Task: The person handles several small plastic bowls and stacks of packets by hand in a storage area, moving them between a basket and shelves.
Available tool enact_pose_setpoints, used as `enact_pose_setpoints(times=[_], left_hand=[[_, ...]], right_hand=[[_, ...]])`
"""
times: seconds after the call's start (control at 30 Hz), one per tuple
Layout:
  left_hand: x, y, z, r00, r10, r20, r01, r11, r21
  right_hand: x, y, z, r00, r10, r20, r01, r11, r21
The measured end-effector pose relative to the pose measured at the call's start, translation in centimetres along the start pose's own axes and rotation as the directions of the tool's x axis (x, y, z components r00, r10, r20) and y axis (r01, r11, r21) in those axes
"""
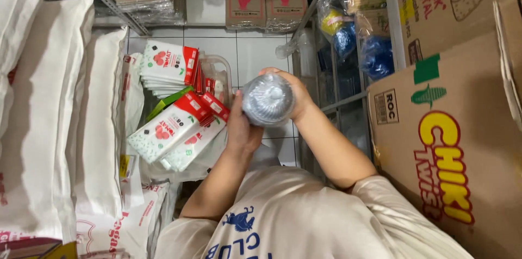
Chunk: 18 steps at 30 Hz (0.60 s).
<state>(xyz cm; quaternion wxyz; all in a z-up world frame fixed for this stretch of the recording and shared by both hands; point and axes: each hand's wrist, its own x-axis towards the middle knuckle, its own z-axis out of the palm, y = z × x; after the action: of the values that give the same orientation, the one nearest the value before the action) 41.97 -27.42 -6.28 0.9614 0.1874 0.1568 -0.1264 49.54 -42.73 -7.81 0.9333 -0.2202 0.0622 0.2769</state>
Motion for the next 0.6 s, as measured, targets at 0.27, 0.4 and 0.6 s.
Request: enact_pose_setpoints(times=[0.27,0.4,0.6], left_hand=[[6.1,5.4,-1.4,0.980,0.115,-0.162,-0.131,0.987,-0.092],[8.9,7.7,-1.6,0.984,0.095,-0.150,-0.094,0.996,0.014],[9.7,10.1,0.6,0.962,0.011,-0.274,0.012,0.997,0.082]], right_hand=[[9.1,-0.5,3.4,0.960,0.178,-0.217,-0.220,0.958,-0.184],[12.1,-1.0,3.1,0.968,0.137,-0.208,-0.178,0.965,-0.194],[15.4,-1.4,3.5,0.951,0.151,-0.269,-0.220,0.944,-0.246]])
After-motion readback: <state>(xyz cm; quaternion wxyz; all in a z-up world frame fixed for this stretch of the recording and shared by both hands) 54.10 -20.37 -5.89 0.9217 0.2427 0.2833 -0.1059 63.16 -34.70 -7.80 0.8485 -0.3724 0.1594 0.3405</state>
